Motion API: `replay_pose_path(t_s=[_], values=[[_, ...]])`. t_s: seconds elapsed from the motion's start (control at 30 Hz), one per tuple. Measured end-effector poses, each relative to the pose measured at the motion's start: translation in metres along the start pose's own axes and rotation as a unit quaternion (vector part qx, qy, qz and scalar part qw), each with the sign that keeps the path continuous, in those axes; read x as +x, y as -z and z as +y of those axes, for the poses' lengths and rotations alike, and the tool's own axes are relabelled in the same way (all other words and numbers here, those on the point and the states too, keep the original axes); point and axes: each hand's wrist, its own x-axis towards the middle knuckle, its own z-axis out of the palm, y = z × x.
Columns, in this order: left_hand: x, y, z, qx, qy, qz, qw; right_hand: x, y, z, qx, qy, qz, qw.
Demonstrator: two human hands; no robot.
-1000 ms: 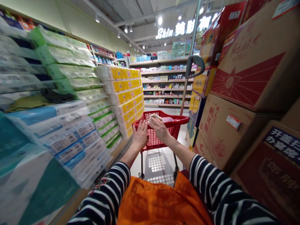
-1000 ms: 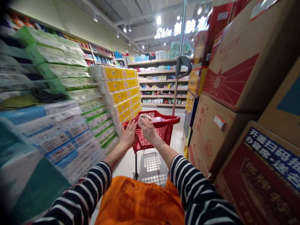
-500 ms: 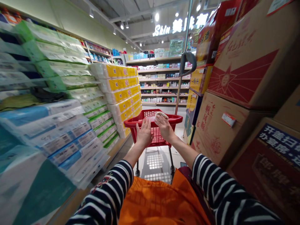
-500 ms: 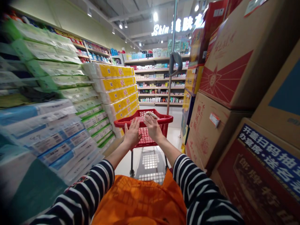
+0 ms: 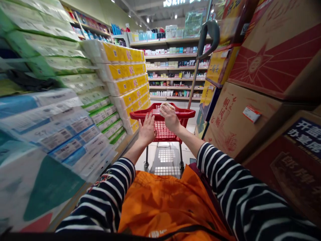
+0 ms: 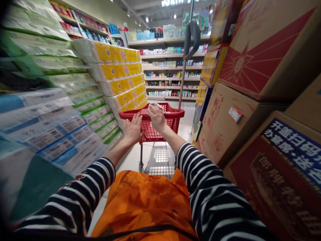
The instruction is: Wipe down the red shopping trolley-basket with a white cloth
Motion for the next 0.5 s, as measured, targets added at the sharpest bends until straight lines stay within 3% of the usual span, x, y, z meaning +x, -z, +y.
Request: replay_pose_path(t_s=[0.17, 0.33, 0.4, 0.5], values=[[-0.019, -0.019, -0.037, -0.024, 0.116, 0.014, 0.993, 0.015, -0.016, -0.045, 0.005, 0.129, -0.098, 0.987], [-0.025, -0.032, -0.061, -0.030, 0.159, 0.030, 0.986, 0.022, -0.009, -0.041, -0.050, 0.093, -0.110, 0.988], [-0.028, -0.037, -0.063, -0.038, 0.170, 0.035, 0.984, 0.021, -0.020, -0.041, -0.047, 0.120, -0.098, 0.987], [-0.038, -0.044, -0.064, -0.041, 0.182, 0.028, 0.982, 0.007, -0.056, -0.050, -0.019, 0.187, -0.095, 0.978]])
